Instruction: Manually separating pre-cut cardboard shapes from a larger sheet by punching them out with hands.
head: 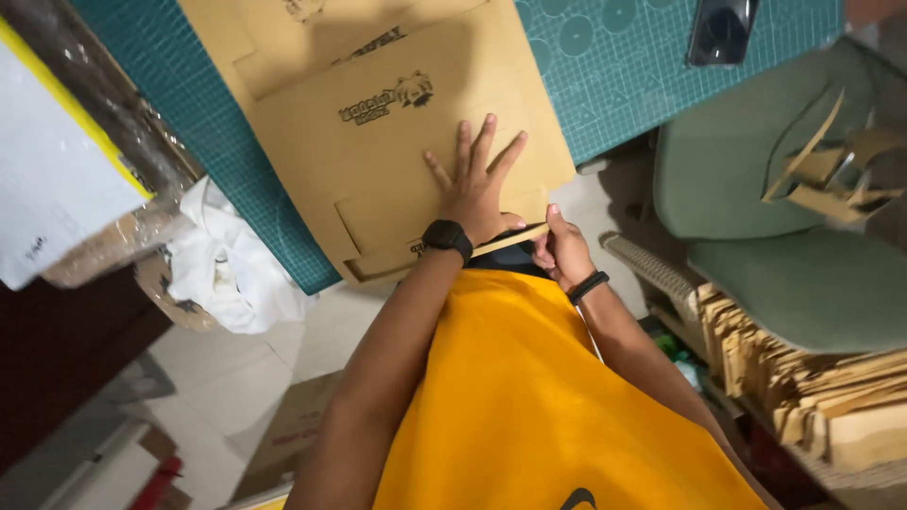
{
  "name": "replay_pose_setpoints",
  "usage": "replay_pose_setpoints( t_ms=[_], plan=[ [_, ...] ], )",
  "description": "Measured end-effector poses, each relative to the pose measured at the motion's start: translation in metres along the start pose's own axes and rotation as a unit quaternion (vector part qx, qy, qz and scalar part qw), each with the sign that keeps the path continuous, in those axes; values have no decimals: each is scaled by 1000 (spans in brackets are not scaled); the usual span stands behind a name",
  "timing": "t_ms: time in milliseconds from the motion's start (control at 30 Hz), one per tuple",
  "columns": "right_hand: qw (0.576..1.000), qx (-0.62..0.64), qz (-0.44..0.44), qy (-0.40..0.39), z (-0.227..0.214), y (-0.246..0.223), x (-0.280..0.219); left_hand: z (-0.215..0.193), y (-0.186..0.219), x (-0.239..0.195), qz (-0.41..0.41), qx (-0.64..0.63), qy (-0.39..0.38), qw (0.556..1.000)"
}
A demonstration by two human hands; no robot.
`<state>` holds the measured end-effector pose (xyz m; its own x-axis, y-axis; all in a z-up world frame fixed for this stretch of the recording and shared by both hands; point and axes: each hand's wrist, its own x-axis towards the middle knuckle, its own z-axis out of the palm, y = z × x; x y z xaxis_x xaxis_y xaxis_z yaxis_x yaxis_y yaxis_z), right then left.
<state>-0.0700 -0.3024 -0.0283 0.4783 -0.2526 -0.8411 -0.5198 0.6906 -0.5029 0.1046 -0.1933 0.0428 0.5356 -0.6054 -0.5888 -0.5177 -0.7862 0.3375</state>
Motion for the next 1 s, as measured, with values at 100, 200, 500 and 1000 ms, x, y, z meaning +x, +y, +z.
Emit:
replay_pose_setpoints(
  t_ms=[100, 200, 500, 1000],
  plan=[
    [992, -84, -46, 85, 9, -5, -4, 1, 0, 0, -2, 8, 25, 1000],
    [955, -252, -100, 122, 20, -16, -13, 0, 0, 0, 3, -27, 43, 999],
    [892, -374, -234, 103, 56, -54, -52, 23, -9, 8, 2, 23, 99, 995],
    [787, -606, -47, 110, 49, -85, 26, -12, -30, -2, -49, -141, 17, 989]
  ],
)
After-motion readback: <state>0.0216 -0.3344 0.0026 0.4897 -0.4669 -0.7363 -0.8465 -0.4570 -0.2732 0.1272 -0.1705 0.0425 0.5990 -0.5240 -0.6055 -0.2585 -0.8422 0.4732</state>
